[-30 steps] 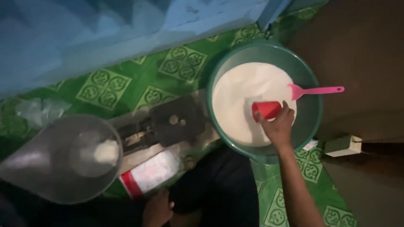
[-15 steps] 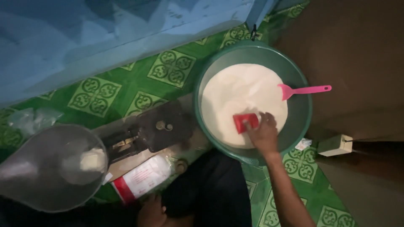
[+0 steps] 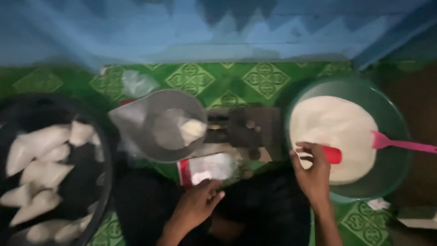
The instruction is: Packaging white powder from a large bowl into individual plastic bags using a scoop and a scale.
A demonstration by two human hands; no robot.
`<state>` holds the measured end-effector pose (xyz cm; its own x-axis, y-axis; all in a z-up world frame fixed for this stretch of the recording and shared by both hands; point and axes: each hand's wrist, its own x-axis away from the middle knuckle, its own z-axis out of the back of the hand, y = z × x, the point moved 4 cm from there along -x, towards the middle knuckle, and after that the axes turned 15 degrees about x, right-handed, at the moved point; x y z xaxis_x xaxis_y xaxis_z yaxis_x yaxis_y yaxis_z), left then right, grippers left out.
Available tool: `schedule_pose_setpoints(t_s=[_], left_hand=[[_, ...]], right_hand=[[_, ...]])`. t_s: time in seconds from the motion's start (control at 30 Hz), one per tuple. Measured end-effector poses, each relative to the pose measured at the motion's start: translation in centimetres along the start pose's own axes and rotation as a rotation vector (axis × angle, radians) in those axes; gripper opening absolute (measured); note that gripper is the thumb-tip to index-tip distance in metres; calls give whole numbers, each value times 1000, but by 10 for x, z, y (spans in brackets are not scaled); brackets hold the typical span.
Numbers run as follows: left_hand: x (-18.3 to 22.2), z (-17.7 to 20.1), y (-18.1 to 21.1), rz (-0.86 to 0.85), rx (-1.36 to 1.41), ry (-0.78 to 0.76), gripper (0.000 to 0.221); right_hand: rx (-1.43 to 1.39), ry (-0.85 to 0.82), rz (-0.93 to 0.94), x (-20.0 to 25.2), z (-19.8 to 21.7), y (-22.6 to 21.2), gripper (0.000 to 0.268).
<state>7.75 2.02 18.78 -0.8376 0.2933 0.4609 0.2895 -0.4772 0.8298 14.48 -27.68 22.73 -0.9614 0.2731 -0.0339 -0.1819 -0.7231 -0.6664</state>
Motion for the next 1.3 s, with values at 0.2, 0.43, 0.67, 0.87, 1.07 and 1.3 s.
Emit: schedule_pose_setpoints(t_s=[0.2,0.43,0.67,0.87,1.07,1.3], left_hand=[[13,65,33,-362,-177,351,25],[-16,111,31,-610,-315,737,36],[-41,132,37,-542,-517,630,40],[-56,137,31,-413,-511,464,37],[-54,143,32,-434,-550,465,38],[-45,146,50,-402,-405,371,34]], right_hand=[[72,-156,424,-19,-57,-117,23],[431,-387,525,-45,-135,-205,46],[867,-623,586,-59,-192,-221,41],[941,-494,637,-68,-210,-209,23],[890,-531,545,-77,-214,-197,29],[736,-511,497,-85,-218,-182,24]])
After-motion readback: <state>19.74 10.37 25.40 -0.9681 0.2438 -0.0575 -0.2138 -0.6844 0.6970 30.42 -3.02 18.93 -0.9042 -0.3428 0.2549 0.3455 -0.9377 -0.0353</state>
